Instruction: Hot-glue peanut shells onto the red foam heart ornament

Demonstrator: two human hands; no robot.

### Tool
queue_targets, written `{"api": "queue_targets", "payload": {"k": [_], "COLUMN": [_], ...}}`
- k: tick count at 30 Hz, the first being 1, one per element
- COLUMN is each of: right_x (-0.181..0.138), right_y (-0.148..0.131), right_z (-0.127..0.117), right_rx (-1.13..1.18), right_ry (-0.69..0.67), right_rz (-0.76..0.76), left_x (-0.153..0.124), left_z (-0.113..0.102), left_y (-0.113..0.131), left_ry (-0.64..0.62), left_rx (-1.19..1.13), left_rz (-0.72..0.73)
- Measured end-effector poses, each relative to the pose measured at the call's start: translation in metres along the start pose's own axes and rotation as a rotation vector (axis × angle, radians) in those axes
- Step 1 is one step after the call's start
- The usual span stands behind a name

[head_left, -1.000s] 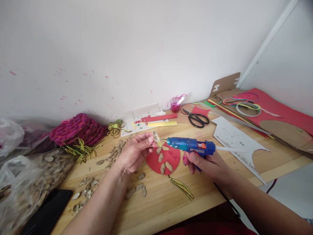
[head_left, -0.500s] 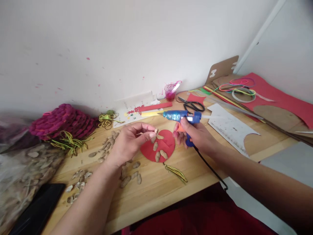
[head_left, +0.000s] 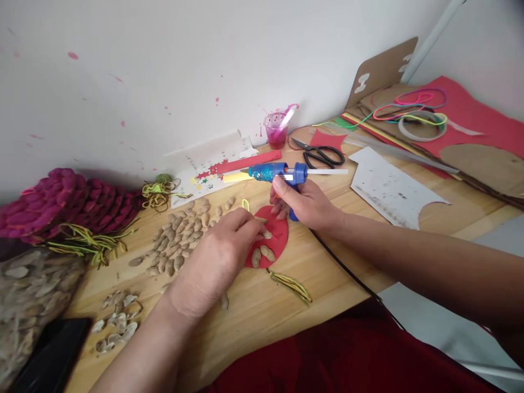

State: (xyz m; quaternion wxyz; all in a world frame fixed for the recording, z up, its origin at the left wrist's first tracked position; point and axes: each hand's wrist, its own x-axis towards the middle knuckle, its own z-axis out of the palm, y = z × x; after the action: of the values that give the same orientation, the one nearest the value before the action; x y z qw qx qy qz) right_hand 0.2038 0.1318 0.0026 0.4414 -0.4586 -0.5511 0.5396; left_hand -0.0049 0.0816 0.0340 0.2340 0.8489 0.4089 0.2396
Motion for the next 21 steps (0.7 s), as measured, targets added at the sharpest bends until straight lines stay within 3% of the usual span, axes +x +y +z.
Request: {"api": "queue_targets", "payload": {"k": [9,16,21], "right_x": [0.001,0.000,0.002], "right_y": [0.000,-0.002,0.002], "right_z": [0.002,0.003,0.002], "right_rx": [-0.007,-0.017,-0.009], "right_ry": [-0.006,-0.011,-0.017], "right_rz": [-0.013,-0.020,-0.037], "left_x": [0.001,0.001,-0.001], "left_z": [-0.001,-0.001,0.001], "left_y": [0.005,0.010,0.003], "left_ry": [-0.035,-0.160,-0.147], "left_rx": [-0.146,0.192,0.288], "left_rz": [-0.088,0.022,0.094]}}
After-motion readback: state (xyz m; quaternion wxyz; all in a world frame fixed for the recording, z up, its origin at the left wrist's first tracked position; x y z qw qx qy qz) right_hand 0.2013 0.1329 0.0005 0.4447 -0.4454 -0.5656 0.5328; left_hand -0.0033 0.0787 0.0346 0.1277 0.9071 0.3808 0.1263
